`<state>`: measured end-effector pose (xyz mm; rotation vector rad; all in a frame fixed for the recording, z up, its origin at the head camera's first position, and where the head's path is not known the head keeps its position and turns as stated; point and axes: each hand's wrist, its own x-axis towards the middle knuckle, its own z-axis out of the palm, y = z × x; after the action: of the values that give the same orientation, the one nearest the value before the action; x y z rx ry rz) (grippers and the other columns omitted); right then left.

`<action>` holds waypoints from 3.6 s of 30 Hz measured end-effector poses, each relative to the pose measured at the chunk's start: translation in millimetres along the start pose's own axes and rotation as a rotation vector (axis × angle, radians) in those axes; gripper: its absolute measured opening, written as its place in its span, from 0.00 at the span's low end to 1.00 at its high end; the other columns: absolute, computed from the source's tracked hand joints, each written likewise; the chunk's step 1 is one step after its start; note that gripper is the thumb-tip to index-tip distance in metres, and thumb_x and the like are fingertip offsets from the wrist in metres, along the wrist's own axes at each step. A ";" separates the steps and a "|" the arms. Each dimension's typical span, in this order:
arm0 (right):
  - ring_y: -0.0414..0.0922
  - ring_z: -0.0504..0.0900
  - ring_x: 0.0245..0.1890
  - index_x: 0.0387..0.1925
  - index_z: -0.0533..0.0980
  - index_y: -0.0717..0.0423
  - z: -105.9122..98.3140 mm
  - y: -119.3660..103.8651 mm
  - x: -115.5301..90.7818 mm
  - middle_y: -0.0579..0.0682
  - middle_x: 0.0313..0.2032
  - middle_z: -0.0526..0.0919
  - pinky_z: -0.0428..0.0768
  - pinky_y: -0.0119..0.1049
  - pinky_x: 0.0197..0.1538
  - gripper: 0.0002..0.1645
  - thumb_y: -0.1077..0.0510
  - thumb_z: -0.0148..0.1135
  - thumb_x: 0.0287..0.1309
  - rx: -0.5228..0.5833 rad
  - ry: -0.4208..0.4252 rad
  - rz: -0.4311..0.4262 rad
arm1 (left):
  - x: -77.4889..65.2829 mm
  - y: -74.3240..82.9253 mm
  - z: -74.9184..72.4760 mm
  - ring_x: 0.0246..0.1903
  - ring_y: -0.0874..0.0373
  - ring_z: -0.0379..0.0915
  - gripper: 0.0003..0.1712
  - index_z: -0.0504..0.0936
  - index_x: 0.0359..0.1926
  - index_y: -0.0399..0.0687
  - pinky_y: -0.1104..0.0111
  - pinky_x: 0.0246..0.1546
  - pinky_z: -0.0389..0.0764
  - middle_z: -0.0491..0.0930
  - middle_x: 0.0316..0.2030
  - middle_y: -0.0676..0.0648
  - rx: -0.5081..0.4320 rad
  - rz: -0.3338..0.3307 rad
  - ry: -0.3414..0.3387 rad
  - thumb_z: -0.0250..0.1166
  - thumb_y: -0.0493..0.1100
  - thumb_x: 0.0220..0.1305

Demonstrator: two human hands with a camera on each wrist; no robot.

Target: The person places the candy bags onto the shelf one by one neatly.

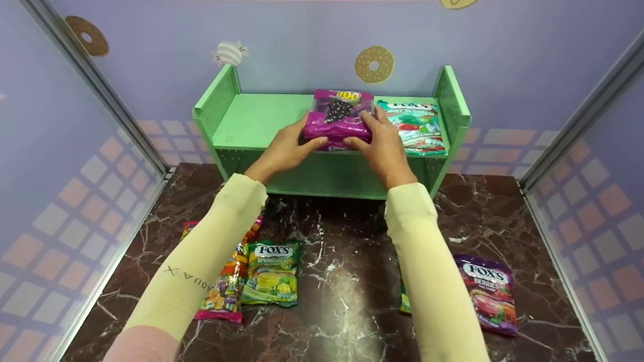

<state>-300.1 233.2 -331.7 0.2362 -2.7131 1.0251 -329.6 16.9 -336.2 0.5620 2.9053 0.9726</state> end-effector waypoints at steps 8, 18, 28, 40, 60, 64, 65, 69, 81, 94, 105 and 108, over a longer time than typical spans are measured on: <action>0.59 0.50 0.75 0.72 0.60 0.53 0.0 0.5 2.1 0.58 0.75 0.50 0.54 0.54 0.74 0.45 0.41 0.63 0.58 -0.040 -0.014 0.010 | 4.3 -0.5 2.7 0.74 0.52 0.50 0.48 0.42 0.77 0.52 0.58 0.74 0.50 0.52 0.75 0.50 0.016 -0.003 0.001 0.52 0.65 0.68; 0.60 0.53 0.74 0.72 0.60 0.56 -0.2 0.4 5.8 0.59 0.75 0.51 0.55 0.54 0.73 0.46 0.42 0.63 0.59 -0.085 -0.018 -0.020 | 6.3 -2.2 2.1 0.73 0.52 0.52 0.48 0.42 0.77 0.51 0.58 0.74 0.51 0.55 0.75 0.50 0.049 0.013 0.023 0.52 0.65 0.68; 0.58 0.47 0.76 0.74 0.55 0.54 -3.6 -6.2 4.7 0.56 0.77 0.46 0.48 0.56 0.75 0.46 0.30 0.44 0.66 -0.083 -0.036 0.020 | 3.8 6.5 -0.4 0.77 0.54 0.35 0.46 0.44 0.77 0.49 0.56 0.76 0.43 0.40 0.78 0.49 -0.002 0.051 0.126 0.44 0.68 0.70; 0.57 0.37 0.77 0.76 0.46 0.56 -0.1 -15.1 13.5 0.56 0.77 0.41 0.38 0.63 0.73 0.41 0.36 0.32 0.73 -0.344 -0.137 0.024 | 11.7 14.0 -1.6 0.77 0.57 0.34 0.35 0.45 0.77 0.55 0.55 0.76 0.41 0.43 0.77 0.54 0.201 0.064 0.028 0.36 0.59 0.76; 0.59 0.38 0.77 0.76 0.45 0.57 12.0 -2.1 6.7 0.56 0.77 0.40 0.37 0.65 0.72 0.41 0.37 0.29 0.74 -0.447 -0.151 -0.002 | 6.2 4.6 14.1 0.77 0.57 0.35 0.34 0.44 0.77 0.54 0.53 0.76 0.44 0.41 0.77 0.54 0.324 0.083 0.047 0.33 0.59 0.76; 0.58 0.37 0.77 0.76 0.44 0.56 13.8 -0.6 5.8 0.55 0.77 0.40 0.37 0.65 0.73 0.41 0.37 0.29 0.74 -0.441 -0.157 -0.003 | 5.4 3.0 15.5 0.77 0.57 0.35 0.34 0.44 0.77 0.54 0.53 0.75 0.45 0.41 0.77 0.54 0.326 0.087 0.051 0.33 0.59 0.76; 0.58 0.37 0.77 0.76 0.44 0.56 14.1 -0.6 5.6 0.55 0.77 0.39 0.36 0.65 0.73 0.41 0.37 0.28 0.74 -0.438 -0.158 -0.004 | 5.3 2.6 16.0 0.77 0.57 0.35 0.34 0.44 0.77 0.54 0.53 0.75 0.45 0.41 0.77 0.54 0.325 0.088 0.054 0.33 0.59 0.76; 0.58 0.37 0.77 0.76 0.44 0.56 14.8 0.4 4.8 0.55 0.77 0.39 0.36 0.64 0.73 0.41 0.36 0.28 0.73 -0.431 -0.154 -0.003 | 5.6 1.5 18.1 0.77 0.58 0.35 0.34 0.44 0.77 0.55 0.53 0.75 0.44 0.40 0.78 0.55 0.321 0.090 0.054 0.33 0.59 0.76; 0.58 0.38 0.77 0.76 0.45 0.56 15.3 0.6 5.5 0.55 0.77 0.41 0.36 0.63 0.73 0.41 0.36 0.31 0.73 -0.431 -0.132 -0.012 | 5.8 0.6 16.6 0.77 0.58 0.34 0.35 0.44 0.77 0.57 0.52 0.75 0.44 0.40 0.77 0.56 0.298 0.091 0.056 0.34 0.60 0.76; 0.57 0.43 0.77 0.74 0.53 0.58 10.8 -0.5 8.2 0.56 0.76 0.48 0.41 0.59 0.75 0.40 0.38 0.37 0.73 -0.315 -0.047 -0.024 | 9.8 7.1 6.1 0.77 0.57 0.35 0.35 0.45 0.77 0.57 0.53 0.76 0.43 0.40 0.78 0.55 0.245 0.074 0.036 0.35 0.61 0.75; 0.55 0.47 0.76 0.73 0.57 0.58 4.8 2.8 0.6 0.57 0.75 0.53 0.44 0.54 0.76 0.39 0.38 0.40 0.72 -0.231 0.048 -0.050 | 1.1 4.9 0.7 0.77 0.58 0.36 0.36 0.44 0.77 0.55 0.54 0.76 0.45 0.40 0.78 0.53 0.207 0.132 0.110 0.36 0.62 0.75; 0.54 0.46 0.77 0.73 0.56 0.58 3.4 1.8 -3.1 0.57 0.75 0.52 0.43 0.53 0.76 0.39 0.38 0.40 0.72 -0.218 0.047 -0.057 | -3.5 2.8 -0.8 0.77 0.57 0.37 0.36 0.45 0.77 0.55 0.54 0.75 0.46 0.41 0.78 0.52 0.204 0.149 0.128 0.36 0.62 0.75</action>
<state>-298.0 232.4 -336.1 0.2450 -2.7304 0.7036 -325.5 17.3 -334.3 0.7639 3.1394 0.7548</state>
